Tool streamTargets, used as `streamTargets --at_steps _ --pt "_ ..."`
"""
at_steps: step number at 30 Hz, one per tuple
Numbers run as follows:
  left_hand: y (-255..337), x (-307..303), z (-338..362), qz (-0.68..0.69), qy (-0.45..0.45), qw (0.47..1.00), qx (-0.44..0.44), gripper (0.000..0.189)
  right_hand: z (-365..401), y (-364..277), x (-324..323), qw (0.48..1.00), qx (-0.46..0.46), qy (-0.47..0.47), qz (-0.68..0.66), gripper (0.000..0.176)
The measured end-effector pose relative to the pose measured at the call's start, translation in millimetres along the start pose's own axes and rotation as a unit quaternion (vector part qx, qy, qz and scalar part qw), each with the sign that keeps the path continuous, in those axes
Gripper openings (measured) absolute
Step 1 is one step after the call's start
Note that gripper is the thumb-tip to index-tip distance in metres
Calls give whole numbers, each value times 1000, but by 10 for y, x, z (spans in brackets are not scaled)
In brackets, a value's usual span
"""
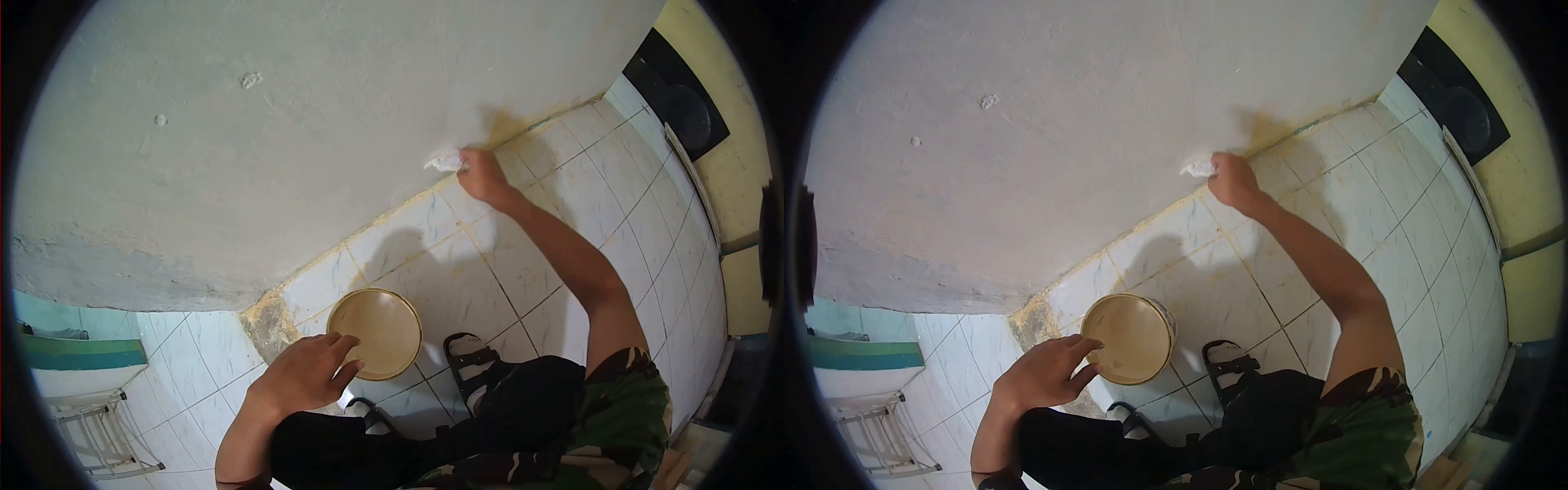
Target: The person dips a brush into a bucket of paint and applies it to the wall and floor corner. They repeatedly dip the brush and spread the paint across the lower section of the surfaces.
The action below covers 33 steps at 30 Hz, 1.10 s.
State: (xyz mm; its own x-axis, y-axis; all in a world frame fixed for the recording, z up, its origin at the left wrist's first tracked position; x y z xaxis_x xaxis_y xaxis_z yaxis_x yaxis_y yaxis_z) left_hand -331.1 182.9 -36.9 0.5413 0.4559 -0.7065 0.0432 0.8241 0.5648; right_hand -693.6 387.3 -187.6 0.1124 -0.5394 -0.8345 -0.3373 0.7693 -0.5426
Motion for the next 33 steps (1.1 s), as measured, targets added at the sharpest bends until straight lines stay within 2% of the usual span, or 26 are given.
streamTargets --at_steps 2,5,8,11,14,20,23,26,29,33 --pt "37 -19 2 -3 7 1000 4 39 -1 -201 -376 998 -47 35 -36 26" --pt "45 -6 4 -5 14 1000 11 40 127 -609 -980 998 13 -1 -56 30" --pt "53 -14 -14 2 -4 1000 -2 40 205 -791 -1264 997 0 19 -71 28" --pt "18 0 -18 -1 -19 999 -36 41 327 -799 -1220 995 -67 57 -38 23" --pt "59 -16 -3 -3 -16 999 -37 42 418 -689 -999 994 -96 48 8 17" --pt "86 5 38 -10 -18 999 -43 43 326 -521 -538 993 -74 -50 77 10" --pt "88 -3 47 -2 2 1000 -25 41 50 -613 -495 990 -101 -22 97 13" --pt "98 0 54 -8 -8 999 -32 41 -193 -943 -778 989 -55 -66 121 18" --pt "116 -4 79 -8 -3 1000 -25 41 -378 -1163 -1124 990 -70 -42 113 22" --pt "117 -15 87 -8 -6 1000 -26 41 -220 -1788 -1904 988 -53 -34 141 22"
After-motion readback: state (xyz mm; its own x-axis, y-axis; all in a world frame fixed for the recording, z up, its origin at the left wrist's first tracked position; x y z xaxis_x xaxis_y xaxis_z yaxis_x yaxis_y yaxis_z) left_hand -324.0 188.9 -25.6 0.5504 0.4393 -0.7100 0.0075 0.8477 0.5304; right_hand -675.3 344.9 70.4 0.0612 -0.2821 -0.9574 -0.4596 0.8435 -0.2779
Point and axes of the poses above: each hand's wrist, its own z-axis away from the middle knuckle, its own x-axis out of the palm, y = z × x, the point moved 5 cm from there along -z, towards the middle knuckle, and after that the axes turned 7 degrees about x, right-handed, at the moved point
